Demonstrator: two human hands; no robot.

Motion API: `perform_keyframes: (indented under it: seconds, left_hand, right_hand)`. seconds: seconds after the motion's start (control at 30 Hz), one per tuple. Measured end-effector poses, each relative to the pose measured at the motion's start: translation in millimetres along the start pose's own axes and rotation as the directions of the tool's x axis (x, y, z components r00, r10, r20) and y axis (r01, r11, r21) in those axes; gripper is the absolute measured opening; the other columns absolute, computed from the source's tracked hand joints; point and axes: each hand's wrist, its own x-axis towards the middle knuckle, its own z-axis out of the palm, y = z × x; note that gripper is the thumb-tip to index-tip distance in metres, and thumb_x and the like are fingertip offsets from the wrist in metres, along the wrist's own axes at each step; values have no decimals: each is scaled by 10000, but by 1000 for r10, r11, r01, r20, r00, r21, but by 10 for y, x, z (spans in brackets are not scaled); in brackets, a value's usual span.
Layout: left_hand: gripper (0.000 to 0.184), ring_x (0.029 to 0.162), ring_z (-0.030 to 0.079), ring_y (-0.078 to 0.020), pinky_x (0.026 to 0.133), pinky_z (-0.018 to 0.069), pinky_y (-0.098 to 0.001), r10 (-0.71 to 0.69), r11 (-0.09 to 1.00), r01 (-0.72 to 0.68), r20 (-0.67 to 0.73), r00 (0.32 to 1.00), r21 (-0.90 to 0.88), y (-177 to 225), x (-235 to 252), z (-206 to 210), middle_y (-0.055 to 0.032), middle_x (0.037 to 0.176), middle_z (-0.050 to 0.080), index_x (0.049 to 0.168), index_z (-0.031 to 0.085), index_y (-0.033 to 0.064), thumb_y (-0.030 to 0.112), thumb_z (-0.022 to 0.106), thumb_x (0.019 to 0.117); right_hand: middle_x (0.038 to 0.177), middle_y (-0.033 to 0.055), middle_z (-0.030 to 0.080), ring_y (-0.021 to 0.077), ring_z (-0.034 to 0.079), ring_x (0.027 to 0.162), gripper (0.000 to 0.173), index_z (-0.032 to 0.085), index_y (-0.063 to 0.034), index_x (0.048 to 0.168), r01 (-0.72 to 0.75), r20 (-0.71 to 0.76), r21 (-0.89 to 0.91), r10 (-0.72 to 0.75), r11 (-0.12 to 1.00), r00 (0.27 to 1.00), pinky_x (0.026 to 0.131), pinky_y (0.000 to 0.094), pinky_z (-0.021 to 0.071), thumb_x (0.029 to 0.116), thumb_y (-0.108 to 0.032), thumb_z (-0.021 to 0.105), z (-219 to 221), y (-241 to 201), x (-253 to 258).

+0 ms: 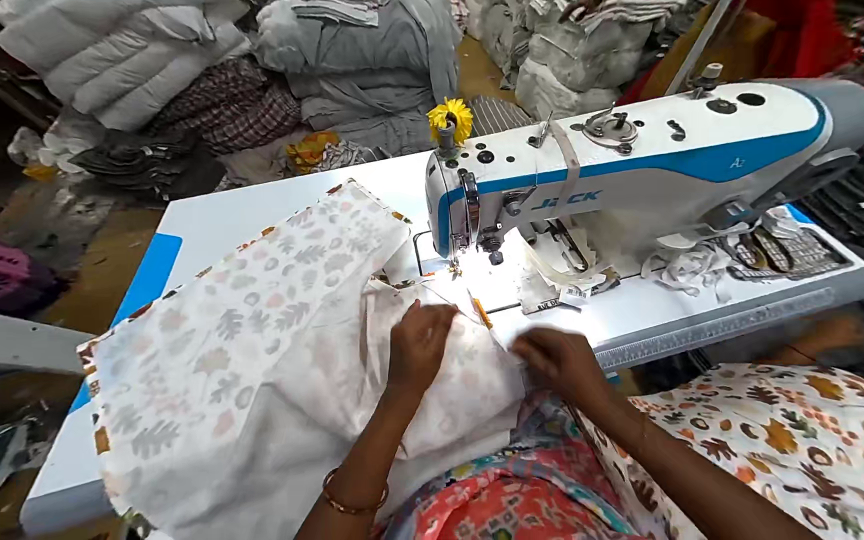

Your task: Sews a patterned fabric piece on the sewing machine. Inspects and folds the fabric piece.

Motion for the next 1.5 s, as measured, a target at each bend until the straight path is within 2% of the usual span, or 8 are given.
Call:
perform_keyframes:
  seconds: [0.07,0.13,0.2,0.43,0.6,0.73,1.1,1.5]
  left_hand:
    - [295,1246,643,-339,1103,450,-544,-132,987,137,-67,989,79,-16,90,46,-196,1298,687,1216,701,-60,114,540,1041]
    - [398,1455,434,-384,1203,272,-618,-244,952,234,29,969,198,-87,122,103,-213,1522,510,1406,574,-57,117,524,1051]
    - [445,1511,330,-408,1202,182,-684,-236,927,185,125,964,328,-144,97,147,-212,1585,430,1437,558,-31,180,530,1046]
    - [257,1292,613,-373,1084,414,-660,125,968,-143,99,987,204,-248,-52,234,-135,1265,719,1075,807,82,191,619,938]
    - [278,1262,617,-356,1041,415,-672,174,963,-205,175,969,176,-241,-29,191,-112,1268,707,1041,829,199,135,596,902]
    - [198,1115,685,-312,1022,411,-674,151,954,-162,63,987,253,-223,-50,187,-86,1125,747,971,829,136,189,648,914]
    - [218,1118,664,-318,1009,427,-641,123,961,-144,101,987,235,-236,-15,178,-71,1106,740,1035,821,149,195,641,923]
    - [393,1277,615,-337,1036,428,-676,86,911,-162,210,974,380,-37,-404,153,-79,1330,681,1257,753,203,345,477,1016]
  right_hand:
    - [870,149,713,277,699,782,176,773,-3,1045,-30,-82,24,32,999,996,746,462,585,981,-125,664,156,-24,470]
    - [943,207,673,332,672,825,228,752,24,1100,-80,-100,-1,80,997,992,755,490,563,980,-159,686,328,-141,790]
    - [1031,248,660,370,680,886,249,731,45,1125,-105,-106,-88,96,991,990,774,497,573,972,-146,686,487,-224,926]
    - [944,192,688,278,708,743,273,754,34,1144,-39,-254,-163,-4,986,967,657,386,614,877,2,709,755,-218,330]
    - [893,92,725,173,683,732,309,701,8,1244,-157,-259,149,191,976,947,696,340,590,952,-94,687,627,-155,301]
    - [881,92,726,177,692,759,184,735,-21,1104,-206,-253,205,255,957,933,720,360,581,1028,-84,579,566,-188,329]
    - [805,46,695,114,622,636,179,756,-30,1060,-207,-232,253,267,945,935,613,272,549,893,-91,766,568,-199,305]
    - [849,183,686,256,702,654,165,764,54,969,88,-238,-254,-150,963,960,595,335,606,859,-33,676,772,-275,92]
